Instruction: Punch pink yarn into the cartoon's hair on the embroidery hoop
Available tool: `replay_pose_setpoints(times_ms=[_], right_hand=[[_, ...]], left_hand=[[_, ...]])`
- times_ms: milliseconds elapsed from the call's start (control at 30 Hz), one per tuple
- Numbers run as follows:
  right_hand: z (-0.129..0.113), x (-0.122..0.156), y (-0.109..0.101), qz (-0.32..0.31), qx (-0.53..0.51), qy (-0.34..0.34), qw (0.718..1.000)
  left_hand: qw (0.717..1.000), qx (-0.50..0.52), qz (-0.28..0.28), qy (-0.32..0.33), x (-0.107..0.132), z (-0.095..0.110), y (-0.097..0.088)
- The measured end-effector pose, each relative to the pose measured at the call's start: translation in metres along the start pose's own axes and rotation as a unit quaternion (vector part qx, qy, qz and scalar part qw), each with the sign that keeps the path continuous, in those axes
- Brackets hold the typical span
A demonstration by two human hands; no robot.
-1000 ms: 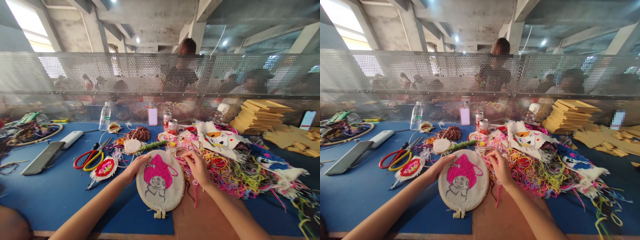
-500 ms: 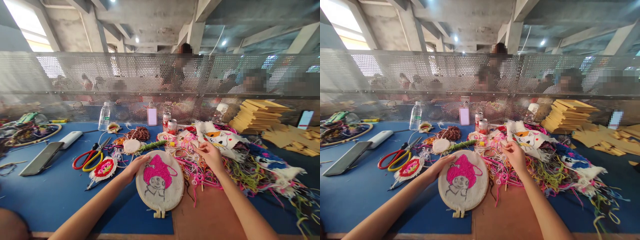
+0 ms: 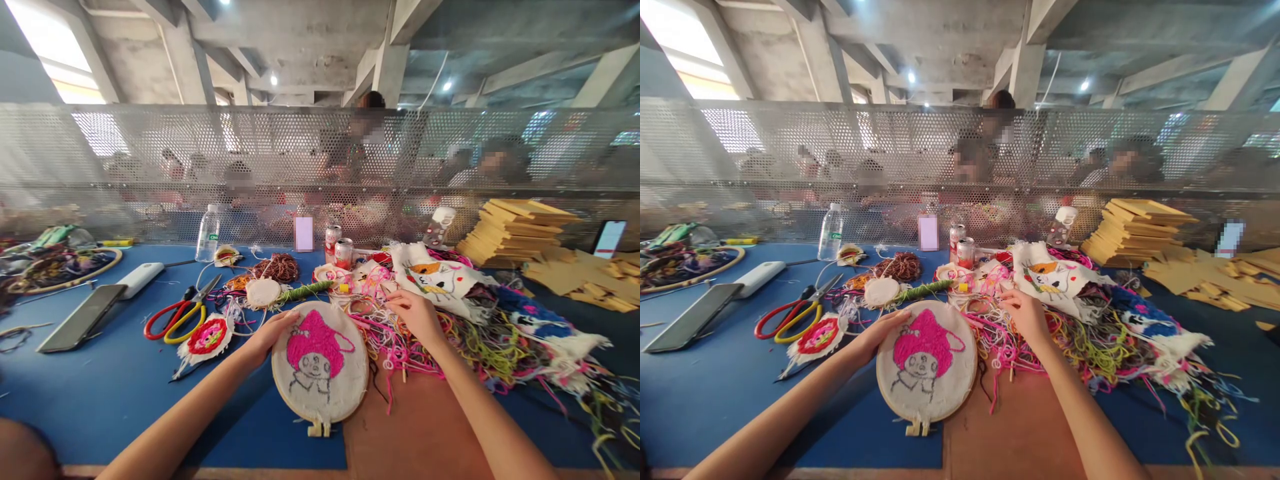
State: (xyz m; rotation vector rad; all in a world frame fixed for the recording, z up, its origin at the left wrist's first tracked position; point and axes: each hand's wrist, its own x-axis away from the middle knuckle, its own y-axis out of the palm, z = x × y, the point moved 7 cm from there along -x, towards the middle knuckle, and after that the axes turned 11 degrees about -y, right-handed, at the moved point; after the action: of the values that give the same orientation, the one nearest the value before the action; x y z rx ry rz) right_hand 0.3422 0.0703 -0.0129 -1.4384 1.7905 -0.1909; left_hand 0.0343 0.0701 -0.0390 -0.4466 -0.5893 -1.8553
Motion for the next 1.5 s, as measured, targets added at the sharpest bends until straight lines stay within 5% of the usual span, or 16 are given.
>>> replay_pose_setpoints(times_ms=[433,600,700,900,1067,1233,1333,1500], right_hand=[[-0.012,0.001,0.001,0.009,0.087,-0.04,0.995],[-0.018,0.001,0.006,0.023,0.122,-0.133,0.983],[-0.025,0.004,0.007,0.044,0.097,-0.159,0.982],[-0.032,0.012,0.01,0.037,0.114,-0.094,0.988],[-0.057,0.021,0.042,-0.044,-0.091,-0.134,0.986],[-0.06,0.04,0.085,-0.141,-0.26,0.005,0.955],[-0.059,0.042,0.089,-0.132,-0.299,0.024,0.945],[-0.061,0.038,0.082,-0.109,-0.279,-0.006,0.954]], left_hand=[[1.0,-0.001,0.021,0.009,-0.004,0.0,-0.004],[1.0,0.008,0.022,0.01,-0.001,0.001,-0.003],[0.999,0.034,-0.011,0.0,0.0,0.0,0.003],[0.988,0.12,-0.086,-0.049,0.001,-0.005,0.012],[0.982,0.129,-0.132,-0.032,0.003,-0.002,0.018],[0.988,0.084,-0.127,0.006,0.008,0.004,0.019],[0.994,0.053,-0.084,0.035,0.008,0.009,0.012],[0.993,0.03,-0.103,0.059,0.005,0.012,0.01]])
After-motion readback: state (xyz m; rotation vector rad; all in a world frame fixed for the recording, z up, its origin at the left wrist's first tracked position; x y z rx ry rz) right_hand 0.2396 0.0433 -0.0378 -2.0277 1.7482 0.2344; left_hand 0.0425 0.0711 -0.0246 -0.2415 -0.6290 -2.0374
